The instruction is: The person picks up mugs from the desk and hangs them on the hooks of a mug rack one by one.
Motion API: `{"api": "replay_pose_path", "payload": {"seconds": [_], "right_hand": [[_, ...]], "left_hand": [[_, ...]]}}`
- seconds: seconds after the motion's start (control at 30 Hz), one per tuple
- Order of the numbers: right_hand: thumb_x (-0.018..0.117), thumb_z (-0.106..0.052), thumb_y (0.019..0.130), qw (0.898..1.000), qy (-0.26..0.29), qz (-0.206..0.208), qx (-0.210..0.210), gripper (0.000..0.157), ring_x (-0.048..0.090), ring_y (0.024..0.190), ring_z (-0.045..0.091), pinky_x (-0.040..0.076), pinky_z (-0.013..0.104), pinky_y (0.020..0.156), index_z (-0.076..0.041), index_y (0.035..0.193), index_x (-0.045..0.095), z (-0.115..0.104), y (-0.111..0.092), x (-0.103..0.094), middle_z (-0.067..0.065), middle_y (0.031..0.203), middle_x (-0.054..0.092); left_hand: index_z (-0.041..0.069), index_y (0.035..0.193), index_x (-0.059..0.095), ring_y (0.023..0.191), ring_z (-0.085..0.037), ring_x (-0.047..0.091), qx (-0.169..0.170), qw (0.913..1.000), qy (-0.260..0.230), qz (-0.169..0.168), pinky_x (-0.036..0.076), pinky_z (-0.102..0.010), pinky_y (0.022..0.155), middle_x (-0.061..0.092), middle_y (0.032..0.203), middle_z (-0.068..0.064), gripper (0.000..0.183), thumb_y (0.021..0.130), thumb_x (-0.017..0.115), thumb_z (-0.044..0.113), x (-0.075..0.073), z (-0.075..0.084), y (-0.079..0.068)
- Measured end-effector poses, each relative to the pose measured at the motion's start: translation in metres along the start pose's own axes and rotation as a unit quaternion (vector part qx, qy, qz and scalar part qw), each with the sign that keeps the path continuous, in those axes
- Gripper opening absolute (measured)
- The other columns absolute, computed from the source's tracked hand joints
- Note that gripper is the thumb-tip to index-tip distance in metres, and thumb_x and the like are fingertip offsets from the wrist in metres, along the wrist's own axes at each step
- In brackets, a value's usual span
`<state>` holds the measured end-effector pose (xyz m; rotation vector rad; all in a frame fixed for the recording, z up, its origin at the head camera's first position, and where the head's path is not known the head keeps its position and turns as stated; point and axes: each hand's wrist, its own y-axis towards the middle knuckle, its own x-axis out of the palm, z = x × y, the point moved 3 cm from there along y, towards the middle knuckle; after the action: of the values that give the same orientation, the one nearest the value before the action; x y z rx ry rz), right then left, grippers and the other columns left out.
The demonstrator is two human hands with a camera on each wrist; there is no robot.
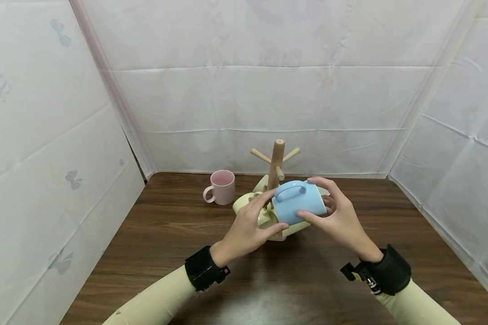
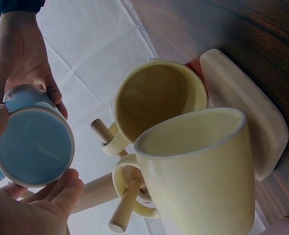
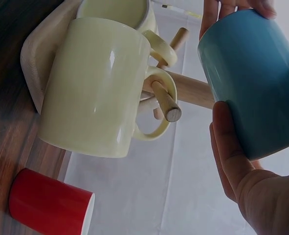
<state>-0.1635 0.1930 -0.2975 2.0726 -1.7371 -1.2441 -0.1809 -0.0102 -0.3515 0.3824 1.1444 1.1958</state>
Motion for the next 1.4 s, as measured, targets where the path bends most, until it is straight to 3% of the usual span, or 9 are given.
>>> {"api": "replay_pose_path", "payload": {"seconds": [0.37, 0.83, 1.07, 1.27, 1.4], "right_hand": [[0.076, -0.008, 0.074, 1.0, -0.013, -0.013, -0.019, 0.07, 0.061, 0.092, 0.018, 0.054, 0.033, 0.063, -0.011, 0.136, 0.042, -0.001, 0.004, -0.001, 0.008, 0.137, 0.041], [0.077, -0.01, 0.073, 0.999, -0.047, -0.009, -0.026, 0.072, 0.06, 0.079, 0.011, 0.052, 0.028, 0.059, -0.014, 0.136, 0.043, -0.003, 0.017, -0.004, 0.009, 0.13, 0.05], [0.078, -0.012, 0.073, 0.998, -0.064, -0.005, -0.022, 0.07, 0.059, 0.078, 0.012, 0.053, 0.028, 0.058, -0.013, 0.135, 0.045, -0.005, 0.025, -0.003, 0.01, 0.127, 0.052], [0.075, -0.016, 0.077, 0.997, -0.069, -0.015, -0.01, 0.066, 0.058, 0.074, 0.011, 0.054, 0.033, 0.063, -0.012, 0.135, 0.045, 0.0, 0.028, 0.001, 0.01, 0.124, 0.054], [0.073, -0.018, 0.079, 0.997, -0.069, -0.023, -0.001, 0.063, 0.059, 0.071, 0.01, 0.053, 0.033, 0.064, -0.015, 0.136, 0.044, 0.002, 0.03, 0.004, 0.012, 0.125, 0.054]], "left_hand": [[0.015, 0.141, 0.033, 0.112, -0.008, 0.048, -0.016, 0.9997, 0.016, 0.003, 0.049, -0.035, 0.084, 0.048, 0.132, -0.001, 0.075, 0.081, 0.07, 0.038, 0.002, -0.005, -0.001], [0.013, 0.138, 0.039, 0.108, -0.004, 0.048, -0.052, 0.9985, 0.016, 0.008, 0.051, -0.036, 0.08, 0.05, 0.127, 0.005, 0.071, 0.081, 0.068, 0.045, 0.004, -0.011, 0.002], [0.019, 0.136, 0.039, 0.106, -0.004, 0.049, -0.061, 0.998, 0.013, 0.011, 0.051, -0.036, 0.079, 0.052, 0.123, 0.005, 0.067, 0.081, 0.067, 0.045, 0.003, -0.015, 0.002], [0.019, 0.132, 0.041, 0.095, -0.009, 0.054, -0.065, 0.9974, 0.025, 0.016, 0.052, -0.037, 0.071, 0.056, 0.116, 0.003, 0.062, 0.082, 0.066, 0.046, 0.002, -0.019, 0.001], [0.018, 0.133, 0.041, 0.096, -0.006, 0.052, -0.072, 0.9969, 0.029, 0.012, 0.052, -0.036, 0.073, 0.055, 0.117, 0.005, 0.06, 0.084, 0.064, 0.045, 0.0, -0.021, 0.0]]}}
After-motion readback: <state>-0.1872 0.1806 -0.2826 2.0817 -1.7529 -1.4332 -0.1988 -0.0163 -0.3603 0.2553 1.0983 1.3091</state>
